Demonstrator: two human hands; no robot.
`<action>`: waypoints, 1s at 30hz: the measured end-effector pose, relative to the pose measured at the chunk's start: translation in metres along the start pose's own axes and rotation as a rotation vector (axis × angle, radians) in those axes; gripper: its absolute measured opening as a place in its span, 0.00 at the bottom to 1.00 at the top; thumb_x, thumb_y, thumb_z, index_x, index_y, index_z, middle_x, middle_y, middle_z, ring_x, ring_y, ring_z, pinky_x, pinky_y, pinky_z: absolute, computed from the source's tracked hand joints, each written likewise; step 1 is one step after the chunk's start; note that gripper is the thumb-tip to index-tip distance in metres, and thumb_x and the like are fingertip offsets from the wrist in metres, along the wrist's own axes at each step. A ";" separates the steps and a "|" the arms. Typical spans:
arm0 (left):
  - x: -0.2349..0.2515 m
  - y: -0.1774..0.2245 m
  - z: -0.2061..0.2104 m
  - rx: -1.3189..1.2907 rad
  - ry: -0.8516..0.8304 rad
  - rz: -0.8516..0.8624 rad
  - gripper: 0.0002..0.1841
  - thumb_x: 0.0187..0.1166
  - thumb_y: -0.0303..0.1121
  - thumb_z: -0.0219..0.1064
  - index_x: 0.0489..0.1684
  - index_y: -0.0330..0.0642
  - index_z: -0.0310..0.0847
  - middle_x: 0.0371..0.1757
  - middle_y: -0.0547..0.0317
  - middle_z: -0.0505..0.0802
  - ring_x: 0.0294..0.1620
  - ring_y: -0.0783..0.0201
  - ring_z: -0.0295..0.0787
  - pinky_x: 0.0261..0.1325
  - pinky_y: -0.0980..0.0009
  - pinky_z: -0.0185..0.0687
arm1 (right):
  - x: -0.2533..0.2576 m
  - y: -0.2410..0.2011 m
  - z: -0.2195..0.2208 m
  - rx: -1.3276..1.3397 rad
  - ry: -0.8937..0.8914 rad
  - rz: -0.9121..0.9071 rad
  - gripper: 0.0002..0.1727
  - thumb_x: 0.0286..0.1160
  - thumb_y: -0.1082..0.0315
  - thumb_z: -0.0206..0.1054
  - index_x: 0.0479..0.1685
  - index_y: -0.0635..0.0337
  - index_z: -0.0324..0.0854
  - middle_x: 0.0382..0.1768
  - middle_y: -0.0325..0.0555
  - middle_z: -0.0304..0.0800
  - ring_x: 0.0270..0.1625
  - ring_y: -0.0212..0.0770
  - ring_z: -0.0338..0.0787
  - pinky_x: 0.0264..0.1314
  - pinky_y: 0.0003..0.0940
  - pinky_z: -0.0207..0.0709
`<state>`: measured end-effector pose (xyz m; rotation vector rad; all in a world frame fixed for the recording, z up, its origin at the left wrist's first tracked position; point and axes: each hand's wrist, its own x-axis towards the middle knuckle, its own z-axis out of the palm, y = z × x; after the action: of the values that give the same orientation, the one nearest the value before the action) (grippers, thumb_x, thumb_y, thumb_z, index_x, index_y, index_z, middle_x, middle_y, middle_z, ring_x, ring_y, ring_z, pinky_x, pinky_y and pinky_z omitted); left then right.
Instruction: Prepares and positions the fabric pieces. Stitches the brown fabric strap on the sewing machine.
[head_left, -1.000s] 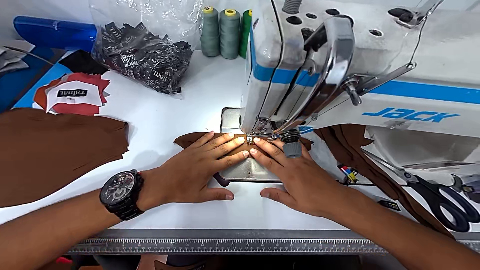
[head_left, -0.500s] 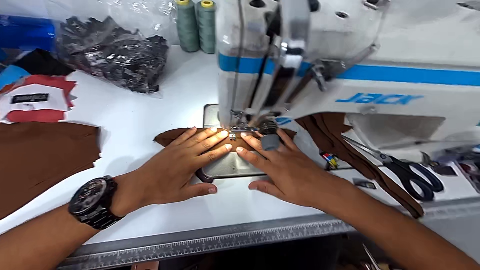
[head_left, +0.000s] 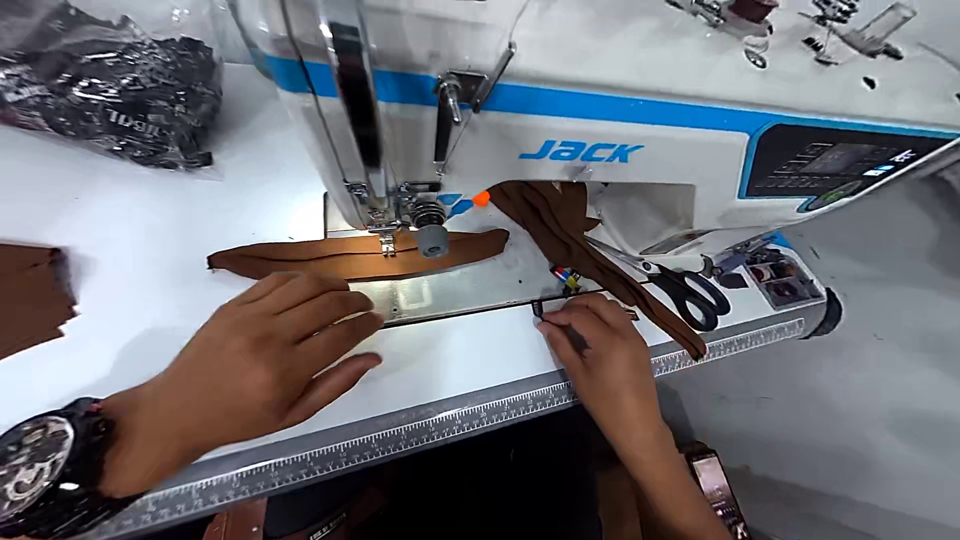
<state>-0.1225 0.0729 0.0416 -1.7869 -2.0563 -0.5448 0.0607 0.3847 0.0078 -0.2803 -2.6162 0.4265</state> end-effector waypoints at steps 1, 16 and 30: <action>0.002 0.011 -0.002 -0.069 0.007 -0.094 0.19 0.85 0.43 0.56 0.45 0.42 0.92 0.49 0.56 0.94 0.56 0.59 0.89 0.59 0.62 0.84 | -0.001 -0.006 0.003 0.013 0.008 0.002 0.10 0.77 0.55 0.71 0.39 0.48 0.94 0.43 0.36 0.89 0.47 0.37 0.87 0.45 0.35 0.82; 0.015 0.067 -0.014 -1.232 0.179 -1.094 0.09 0.86 0.25 0.61 0.48 0.35 0.89 0.38 0.51 0.95 0.34 0.63 0.94 0.38 0.71 0.92 | 0.018 -0.105 0.006 0.761 -0.118 -0.010 0.10 0.78 0.59 0.71 0.53 0.48 0.89 0.40 0.28 0.92 0.32 0.25 0.87 0.26 0.21 0.79; 0.015 0.019 -0.005 -0.668 0.083 -0.795 0.04 0.79 0.28 0.70 0.46 0.46 0.88 0.37 0.69 0.93 0.33 0.76 0.90 0.35 0.79 0.88 | 0.081 -0.086 0.034 0.492 -0.317 -0.238 0.12 0.81 0.53 0.67 0.40 0.44 0.94 0.47 0.30 0.89 0.53 0.29 0.86 0.54 0.31 0.82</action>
<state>-0.1057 0.0859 0.0545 -1.0741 -2.6770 -1.6454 -0.0362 0.3184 0.0425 0.2805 -2.6848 1.0727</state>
